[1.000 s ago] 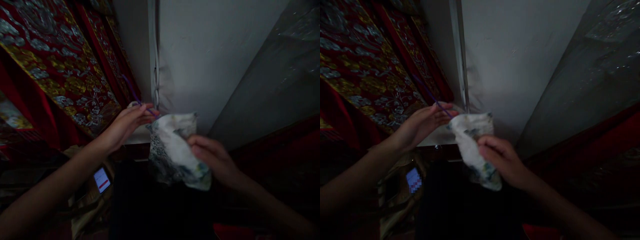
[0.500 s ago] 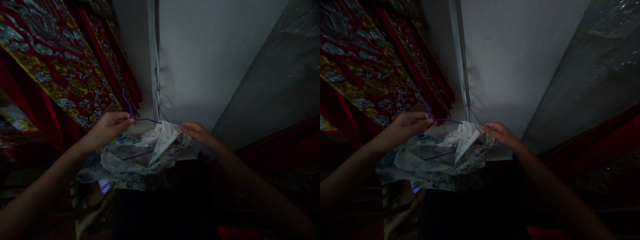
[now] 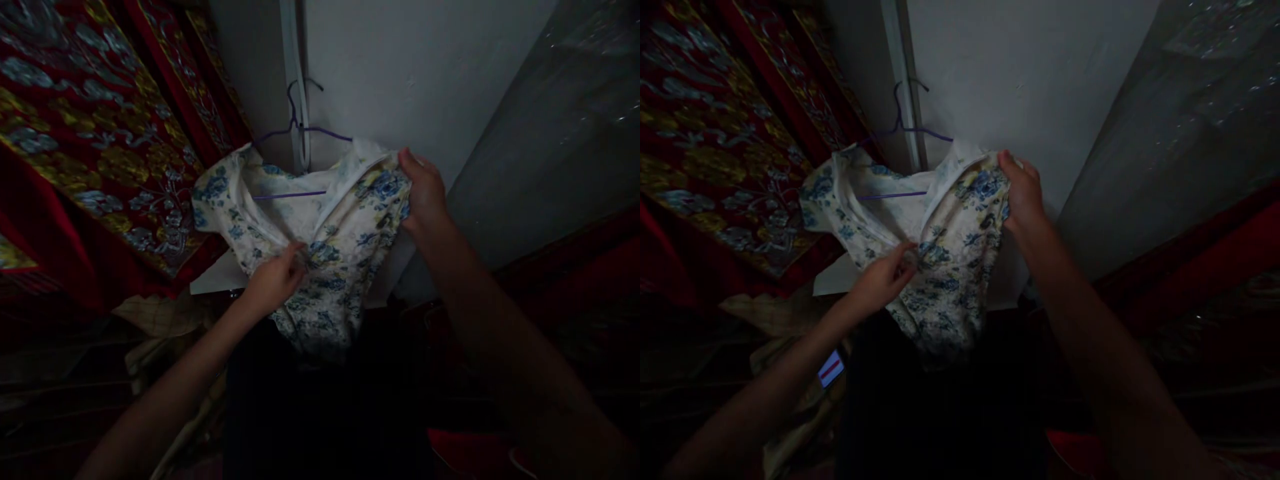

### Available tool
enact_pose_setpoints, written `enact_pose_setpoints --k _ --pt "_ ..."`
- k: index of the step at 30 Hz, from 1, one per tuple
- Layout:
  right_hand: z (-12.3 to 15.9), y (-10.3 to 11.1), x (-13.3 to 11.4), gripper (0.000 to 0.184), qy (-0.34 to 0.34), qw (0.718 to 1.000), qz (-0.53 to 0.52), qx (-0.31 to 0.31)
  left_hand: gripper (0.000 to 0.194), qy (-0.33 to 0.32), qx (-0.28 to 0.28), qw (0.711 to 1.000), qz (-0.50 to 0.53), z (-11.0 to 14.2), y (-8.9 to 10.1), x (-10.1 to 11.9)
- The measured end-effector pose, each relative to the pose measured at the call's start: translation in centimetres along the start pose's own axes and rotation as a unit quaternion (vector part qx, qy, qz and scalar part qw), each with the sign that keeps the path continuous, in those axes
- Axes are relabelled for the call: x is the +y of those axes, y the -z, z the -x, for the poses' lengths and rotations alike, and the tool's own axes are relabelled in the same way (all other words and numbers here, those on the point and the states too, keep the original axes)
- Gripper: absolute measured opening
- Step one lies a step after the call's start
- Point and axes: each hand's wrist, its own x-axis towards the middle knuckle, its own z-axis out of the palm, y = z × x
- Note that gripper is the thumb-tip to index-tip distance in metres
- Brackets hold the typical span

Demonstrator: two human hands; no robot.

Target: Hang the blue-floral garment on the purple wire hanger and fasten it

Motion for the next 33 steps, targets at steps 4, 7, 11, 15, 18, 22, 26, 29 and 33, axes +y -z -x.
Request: enact_pose_setpoints --k 4,7,11,15,18,22,26,29,33 --pt "1.8 2.0 1.5 0.046 -0.041 0.999 0.021 0.022 0.036 0.008 -0.024 0.999 0.021 0.0 -3.7 -1.8" --pt "3.7 3.3 3.6 0.045 -0.08 0.996 0.033 0.038 0.027 0.005 -0.035 0.997 0.066 1.4 -5.3 -1.8" --pt "4.4 4.1 6.3 0.038 -0.041 0.995 0.044 0.081 0.024 0.023 -0.051 0.99 0.128 4.1 -7.1 -1.1" --pt "7.2 4.3 9.0 0.034 0.102 0.966 0.083 0.222 0.02 0.034 -0.016 0.975 0.221 6.5 -8.8 -0.5" --pt "14.4 3.6 11.4 0.032 0.095 0.937 0.073 0.328 0.02 0.069 0.039 0.952 0.295 7.5 -9.9 0.0" --pt "25.1 0.9 13.8 0.028 -0.214 0.962 -0.011 0.167 0.016 0.074 0.049 0.939 0.332 7.8 -10.6 0.9" --pt "27.8 -2.0 13.5 0.033 -0.27 0.961 -0.053 -0.024 0.016 0.056 0.051 0.94 0.334 7.9 -10.1 2.0" --pt "26.7 -2.5 12.5 0.026 -0.213 0.974 -0.061 -0.04 0.017 0.068 0.091 0.938 0.328 8.2 -9.9 2.6" --pt "26.9 -1.8 11.5 0.023 -0.189 0.977 -0.045 -0.09 0.019 0.07 0.098 0.941 0.317 8.6 -10.1 2.9"
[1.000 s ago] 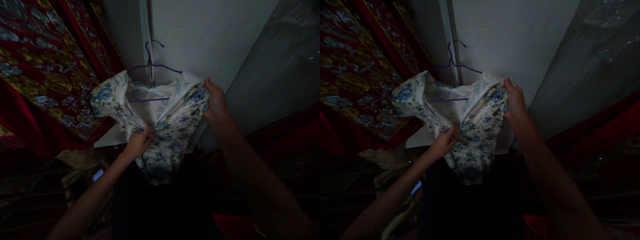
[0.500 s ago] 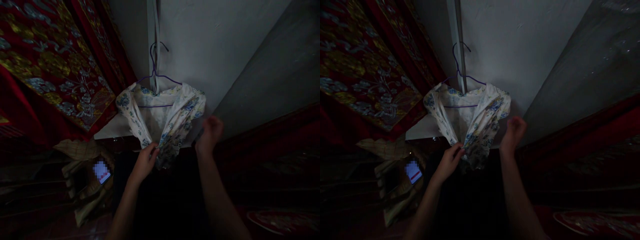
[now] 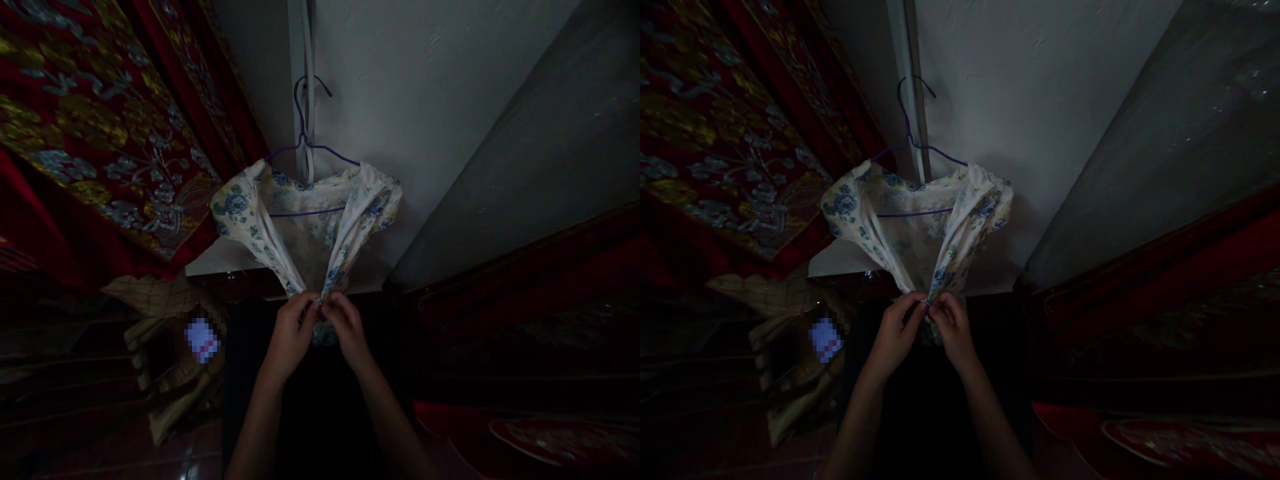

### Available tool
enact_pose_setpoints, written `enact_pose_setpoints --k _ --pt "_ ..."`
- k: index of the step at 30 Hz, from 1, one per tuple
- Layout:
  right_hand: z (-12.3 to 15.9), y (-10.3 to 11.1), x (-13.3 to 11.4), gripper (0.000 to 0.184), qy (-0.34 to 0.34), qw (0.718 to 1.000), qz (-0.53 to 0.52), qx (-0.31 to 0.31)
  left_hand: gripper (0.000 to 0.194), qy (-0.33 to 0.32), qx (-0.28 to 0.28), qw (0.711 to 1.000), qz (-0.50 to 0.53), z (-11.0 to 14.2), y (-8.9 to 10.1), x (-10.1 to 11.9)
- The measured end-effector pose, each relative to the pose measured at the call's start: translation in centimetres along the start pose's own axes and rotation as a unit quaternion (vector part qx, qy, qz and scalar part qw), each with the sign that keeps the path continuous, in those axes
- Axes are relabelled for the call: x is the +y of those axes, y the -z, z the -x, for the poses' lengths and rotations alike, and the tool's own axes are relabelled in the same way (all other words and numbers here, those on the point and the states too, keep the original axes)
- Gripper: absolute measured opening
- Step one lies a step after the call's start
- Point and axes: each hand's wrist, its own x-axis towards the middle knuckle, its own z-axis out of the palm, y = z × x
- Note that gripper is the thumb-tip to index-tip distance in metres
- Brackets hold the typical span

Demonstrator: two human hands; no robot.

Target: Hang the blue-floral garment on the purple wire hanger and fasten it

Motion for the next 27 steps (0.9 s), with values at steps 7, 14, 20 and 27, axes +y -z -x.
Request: enact_pose_setpoints --k 7,14,20,27 --pt "0.7 0.5 -0.1 0.029 0.001 0.997 0.073 -0.01 0.025 -0.032 0.018 0.998 -0.045 -0.2 -0.5 -0.4" --pt "-0.1 0.5 -1.9 0.038 -0.079 0.995 0.061 -0.025 0.068 -0.021 0.212 0.973 0.091 0.2 -2.6 -2.0" --pt "0.0 0.4 -3.7 0.04 -0.16 0.978 0.088 -0.102 0.005 -0.021 0.108 0.993 0.037 -0.5 -2.7 -1.8" --pt "-9.4 0.1 -12.6 0.029 -0.048 0.994 0.068 -0.07 0.014 -0.064 0.111 0.992 0.002 -0.7 -4.0 -2.0"
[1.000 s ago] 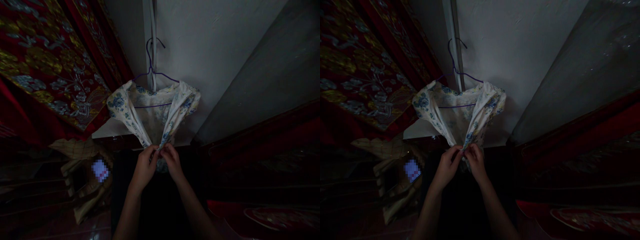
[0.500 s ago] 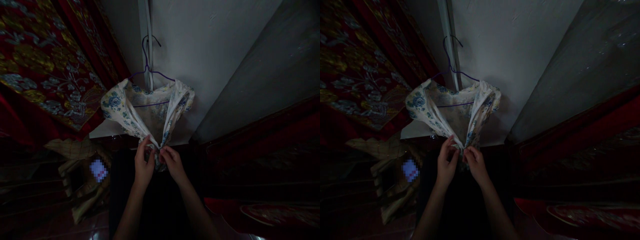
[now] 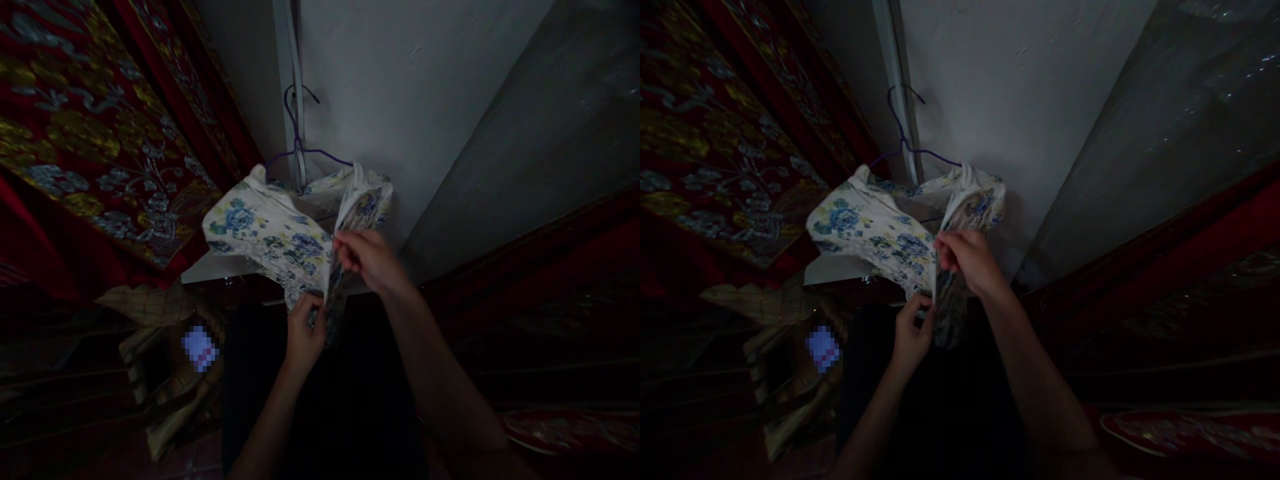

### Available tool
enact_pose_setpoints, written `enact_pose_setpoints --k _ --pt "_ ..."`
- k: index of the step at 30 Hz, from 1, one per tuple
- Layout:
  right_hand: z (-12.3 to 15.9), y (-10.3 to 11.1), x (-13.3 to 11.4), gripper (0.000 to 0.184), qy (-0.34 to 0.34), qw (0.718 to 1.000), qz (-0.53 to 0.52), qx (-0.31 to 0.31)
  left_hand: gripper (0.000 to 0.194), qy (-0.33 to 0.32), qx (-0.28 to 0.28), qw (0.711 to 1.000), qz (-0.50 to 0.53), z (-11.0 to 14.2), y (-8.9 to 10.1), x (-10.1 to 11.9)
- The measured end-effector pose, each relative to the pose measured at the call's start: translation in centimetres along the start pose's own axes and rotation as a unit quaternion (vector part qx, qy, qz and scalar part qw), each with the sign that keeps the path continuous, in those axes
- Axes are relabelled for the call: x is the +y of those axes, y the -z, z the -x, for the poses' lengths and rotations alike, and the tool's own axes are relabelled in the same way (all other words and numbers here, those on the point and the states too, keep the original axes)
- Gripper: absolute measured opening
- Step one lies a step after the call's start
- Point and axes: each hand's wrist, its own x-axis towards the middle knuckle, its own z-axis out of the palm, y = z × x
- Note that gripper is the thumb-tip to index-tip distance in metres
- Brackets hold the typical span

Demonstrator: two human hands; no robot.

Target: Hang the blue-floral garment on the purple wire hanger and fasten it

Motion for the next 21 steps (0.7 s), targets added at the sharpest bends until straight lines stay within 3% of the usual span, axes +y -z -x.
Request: enact_pose_setpoints --k 3,5,9,10,12,15,17,21 --pt "-4.8 -0.1 -5.1 0.027 0.09 0.996 0.009 0.019 0.014 0.004 -0.028 0.999 -0.035 -0.1 -0.7 -1.5" --pt "-6.3 -0.4 -7.2 0.031 0.144 0.989 0.008 0.019 0.013 0.007 -0.052 0.997 -0.052 -0.7 -0.6 -2.6" --pt "-5.4 -1.0 -7.1 0.034 0.174 0.985 0.019 -0.004 0.003 0.023 -0.11 0.992 -0.061 -3.5 1.4 -2.7" --pt "-4.8 -1.2 -6.6 0.034 0.17 0.985 0.022 -0.007 0.005 0.021 -0.117 0.992 -0.051 -4.7 2.1 -1.9" --pt "-3.8 -1.7 -5.7 0.033 0.164 0.986 0.031 -0.014 0.026 -0.011 -0.095 0.995 -0.014 -7.4 3.8 0.6" --pt "-2.8 -2.5 -5.4 0.033 0.181 0.982 0.054 -0.028 0.046 -0.136 0.007 0.991 -0.004 -12.1 6.1 5.5" --pt "-2.5 -3.0 -5.9 0.033 0.204 0.975 0.076 -0.036 0.04 -0.205 0.031 0.978 -0.032 -15.0 7.1 8.2" --pt "-3.0 -2.7 -5.4 0.032 0.254 0.96 0.113 -0.016 0.021 -0.271 -0.019 0.954 -0.128 -18.1 7.8 10.8"
